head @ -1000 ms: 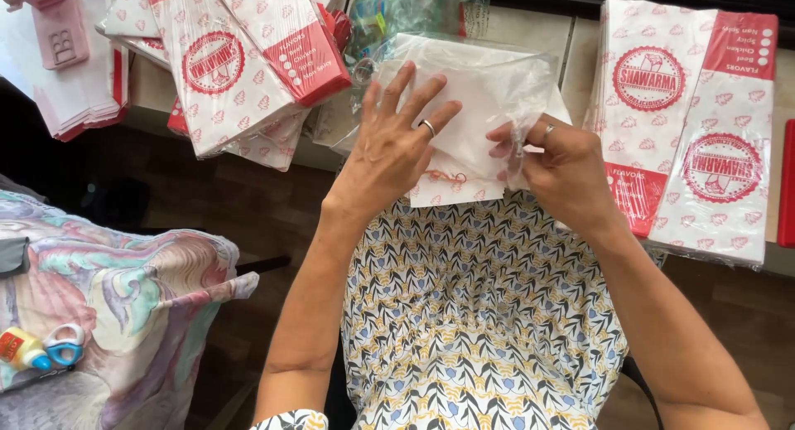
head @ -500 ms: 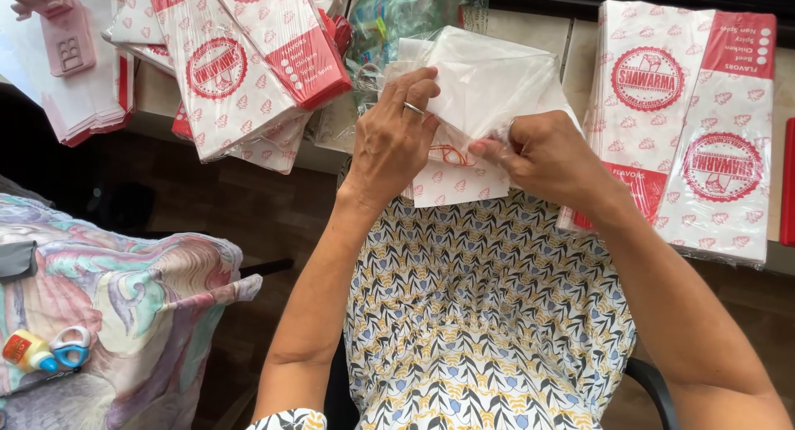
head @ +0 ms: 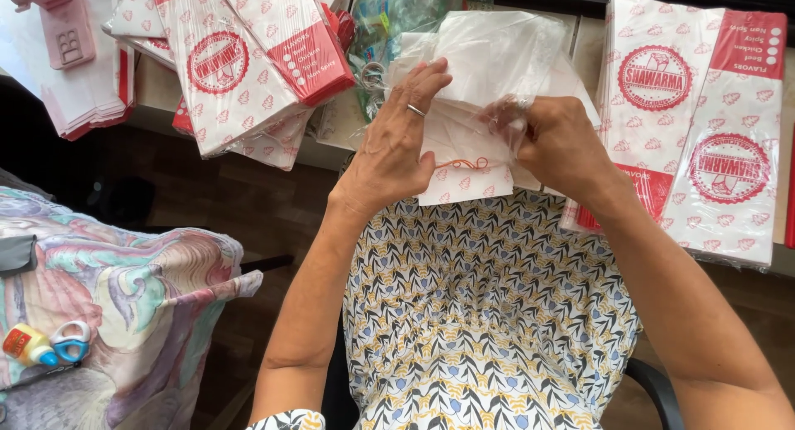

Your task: Organizing and securing stacks of food wrappers using tape and scissors

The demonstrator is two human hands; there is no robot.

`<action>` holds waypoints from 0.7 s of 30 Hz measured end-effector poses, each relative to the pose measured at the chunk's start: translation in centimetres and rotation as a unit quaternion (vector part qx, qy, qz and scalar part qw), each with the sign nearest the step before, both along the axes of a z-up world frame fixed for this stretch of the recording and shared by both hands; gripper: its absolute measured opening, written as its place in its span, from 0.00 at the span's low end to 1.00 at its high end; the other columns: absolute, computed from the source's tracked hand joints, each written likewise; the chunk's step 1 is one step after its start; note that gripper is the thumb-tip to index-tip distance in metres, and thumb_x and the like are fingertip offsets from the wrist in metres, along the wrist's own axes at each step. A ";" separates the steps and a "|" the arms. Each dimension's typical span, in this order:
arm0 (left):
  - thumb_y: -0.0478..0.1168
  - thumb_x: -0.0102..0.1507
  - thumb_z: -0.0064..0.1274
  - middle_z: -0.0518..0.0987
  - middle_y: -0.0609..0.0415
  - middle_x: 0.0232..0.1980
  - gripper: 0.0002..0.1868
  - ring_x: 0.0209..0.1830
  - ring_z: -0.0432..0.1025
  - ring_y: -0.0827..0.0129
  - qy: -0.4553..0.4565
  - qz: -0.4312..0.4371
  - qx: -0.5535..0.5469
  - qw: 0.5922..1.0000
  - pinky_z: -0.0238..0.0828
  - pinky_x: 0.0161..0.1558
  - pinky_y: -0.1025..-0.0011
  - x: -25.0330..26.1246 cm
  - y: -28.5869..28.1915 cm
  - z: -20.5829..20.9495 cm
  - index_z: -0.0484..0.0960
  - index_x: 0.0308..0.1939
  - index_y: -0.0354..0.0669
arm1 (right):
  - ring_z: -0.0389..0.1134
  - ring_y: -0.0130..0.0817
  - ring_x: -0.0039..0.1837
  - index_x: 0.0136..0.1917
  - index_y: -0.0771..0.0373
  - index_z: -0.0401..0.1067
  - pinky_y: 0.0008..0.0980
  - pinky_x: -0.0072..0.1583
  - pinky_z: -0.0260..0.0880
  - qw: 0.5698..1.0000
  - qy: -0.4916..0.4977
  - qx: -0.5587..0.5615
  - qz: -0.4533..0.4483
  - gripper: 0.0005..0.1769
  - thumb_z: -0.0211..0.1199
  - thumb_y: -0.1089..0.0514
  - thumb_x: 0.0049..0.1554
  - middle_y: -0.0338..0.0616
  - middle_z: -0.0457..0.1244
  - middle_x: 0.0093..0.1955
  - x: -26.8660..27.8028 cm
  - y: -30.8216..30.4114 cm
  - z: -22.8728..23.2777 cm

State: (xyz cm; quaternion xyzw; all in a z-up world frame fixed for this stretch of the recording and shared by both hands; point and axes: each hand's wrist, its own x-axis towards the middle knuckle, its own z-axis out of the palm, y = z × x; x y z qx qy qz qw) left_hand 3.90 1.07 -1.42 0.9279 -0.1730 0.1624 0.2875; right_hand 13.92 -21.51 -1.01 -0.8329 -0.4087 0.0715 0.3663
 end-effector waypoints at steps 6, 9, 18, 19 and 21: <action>0.22 0.54 0.53 0.54 0.46 0.83 0.50 0.86 0.47 0.46 0.024 0.003 -0.001 1.000 0.45 0.87 0.57 0.1 0.1 -1.1 0.48 0.78 0.40 | 0.66 0.37 0.34 0.47 0.60 0.84 0.38 0.37 0.65 0.995 0.019 -0.090 -0.027 0.04 0.69 0.62 0.61 0.47 0.68 0.38 0.7 0.5 -1.0; 0.24 0.53 0.53 0.54 0.48 0.83 0.51 0.87 0.45 0.48 0.034 0.006 0.017 0.999 0.47 0.86 0.56 0.2 0.1 -1.2 0.49 0.78 0.41 | 0.69 0.43 0.42 0.53 0.56 0.84 0.41 0.46 0.69 0.994 0.014 -0.103 -0.020 0.11 0.75 0.60 0.55 0.50 0.71 0.47 0.8 0.7 -0.6; 0.29 0.54 0.59 0.46 0.54 0.86 0.56 0.88 0.39 0.53 0.067 0.009 0.041 0.997 0.51 0.83 0.51 0.6 0.3 -2.5 0.43 0.81 0.46 | 0.70 0.40 0.42 0.51 0.47 0.85 0.43 0.41 0.66 0.989 -0.023 -0.142 -0.031 0.17 0.80 0.46 0.49 0.42 0.71 0.44 1.5 1.8 -2.8; 0.29 0.54 0.59 0.46 0.54 0.86 0.56 0.88 0.39 0.53 0.067 0.009 0.041 0.997 0.51 0.83 0.51 0.6 0.4 -2.5 0.43 0.81 0.46 | 0.70 0.40 0.42 0.51 0.47 0.85 0.43 0.41 0.66 0.989 -0.023 -0.142 -0.031 0.17 0.80 0.46 0.49 0.42 0.71 0.44 1.3 2.1 -2.7; 0.28 0.55 0.59 0.45 0.53 0.86 0.57 0.88 0.38 0.52 0.075 -0.002 0.021 0.997 0.45 0.86 0.56 0.7 0.4 -2.7 0.40 0.81 0.44 | 0.69 0.38 0.39 0.50 0.47 0.85 0.41 0.41 0.68 0.983 -0.084 -0.162 -0.026 0.19 0.80 0.40 0.48 0.43 0.73 0.42 0.9 2.6 -2.5</action>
